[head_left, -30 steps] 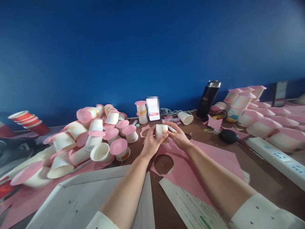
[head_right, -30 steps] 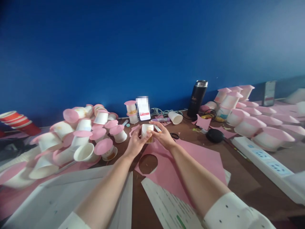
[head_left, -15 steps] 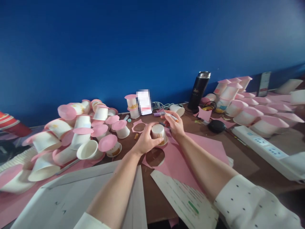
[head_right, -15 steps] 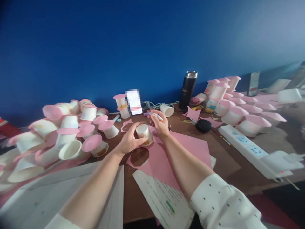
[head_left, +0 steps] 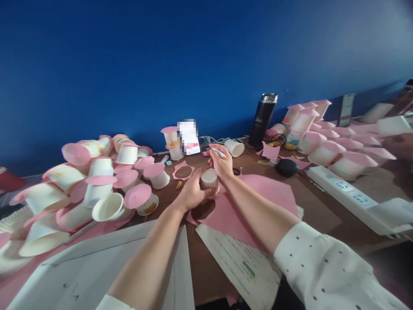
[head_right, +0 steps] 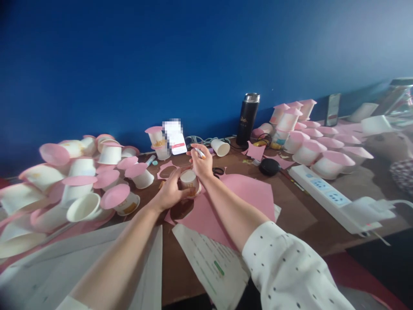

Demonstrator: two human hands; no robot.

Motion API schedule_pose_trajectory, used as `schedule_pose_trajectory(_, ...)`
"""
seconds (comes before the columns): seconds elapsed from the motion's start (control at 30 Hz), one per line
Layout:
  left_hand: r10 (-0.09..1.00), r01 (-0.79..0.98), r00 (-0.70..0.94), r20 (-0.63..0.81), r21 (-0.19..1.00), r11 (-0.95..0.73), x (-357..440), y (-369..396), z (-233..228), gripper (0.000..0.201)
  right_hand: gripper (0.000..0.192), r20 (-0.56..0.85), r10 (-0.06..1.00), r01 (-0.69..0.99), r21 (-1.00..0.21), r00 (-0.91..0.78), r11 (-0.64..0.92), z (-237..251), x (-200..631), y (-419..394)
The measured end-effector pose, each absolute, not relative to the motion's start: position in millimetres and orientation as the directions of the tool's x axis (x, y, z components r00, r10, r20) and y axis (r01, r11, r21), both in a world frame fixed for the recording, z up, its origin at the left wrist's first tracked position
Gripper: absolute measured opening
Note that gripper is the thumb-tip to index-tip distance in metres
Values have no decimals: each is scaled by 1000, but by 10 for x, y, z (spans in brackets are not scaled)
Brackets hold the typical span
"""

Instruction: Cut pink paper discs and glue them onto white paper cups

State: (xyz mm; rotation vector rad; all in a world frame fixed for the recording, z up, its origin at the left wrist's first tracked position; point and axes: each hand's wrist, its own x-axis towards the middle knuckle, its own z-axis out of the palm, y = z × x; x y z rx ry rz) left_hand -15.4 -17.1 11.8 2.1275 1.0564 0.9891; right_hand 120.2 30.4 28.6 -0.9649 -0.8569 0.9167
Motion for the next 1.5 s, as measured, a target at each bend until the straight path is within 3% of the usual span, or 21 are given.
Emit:
schedule_pose_trajectory(0.3, 845, 481, 393, 363, 702, -526, -181, -183, 82, 66, 18, 147, 918, -290, -920, 369, 264, 461, 1329, 407)
schedule_pose_trajectory(0.47, 842, 488, 376, 387, 689, -535, -164, -184, 24, 66, 18, 24, 942, -247, -962, 335, 113, 767, 1502, 379)
schedule_pose_trajectory(0.57, 797, 461, 386, 465, 651, -603, -150, -179, -13, 65, 20, 10, 957, -146, -988, 291, 54, 891, 1574, 293)
schedule_pose_trajectory(0.67, 792, 457, 396, 465, 648, -609, -140, -183, -12, 65, 21, 134, 964, 92, -989, 231, 115, 892, 1675, 119)
schedule_pose_trajectory(0.77, 846, 483, 349, 404, 696, -531, -145, -185, 50, 66, 22, 289, 951, 353, -906, 112, 234, 745, 1788, -142)
schedule_pose_trajectory(0.87, 912, 462, 177, 370, 787, -409, -179, -172, 146, 69, 25, 310, 946, 618, -763, 92, 190, 497, 1847, -426)
schedule_pose_trajectory(1.0, 892, 388, 36, 451, 816, -429, -230, -158, 216, 67, 33, 334, 941, 826, -518, -43, 221, 192, 1807, -719)
schedule_pose_trajectory(1.17, 876, 353, 66, 477, 810, -468, -231, -176, 214, 66, 46, 336, 930, 889, -366, -151, 277, 2, 1695, -904)
schedule_pose_trajectory(1.3, 878, 368, -24, 478, 821, -437, -255, -178, 265, 63, 57, 286, 943, 890, -365, -172, 273, -62, 1616, -914)
schedule_pose_trajectory(1.5, 866, 421, -60, 497, 799, -429, -324, -156, 315, 64, 51, 289, 936, 865, -397, -202, 309, -49, 1474, -780)
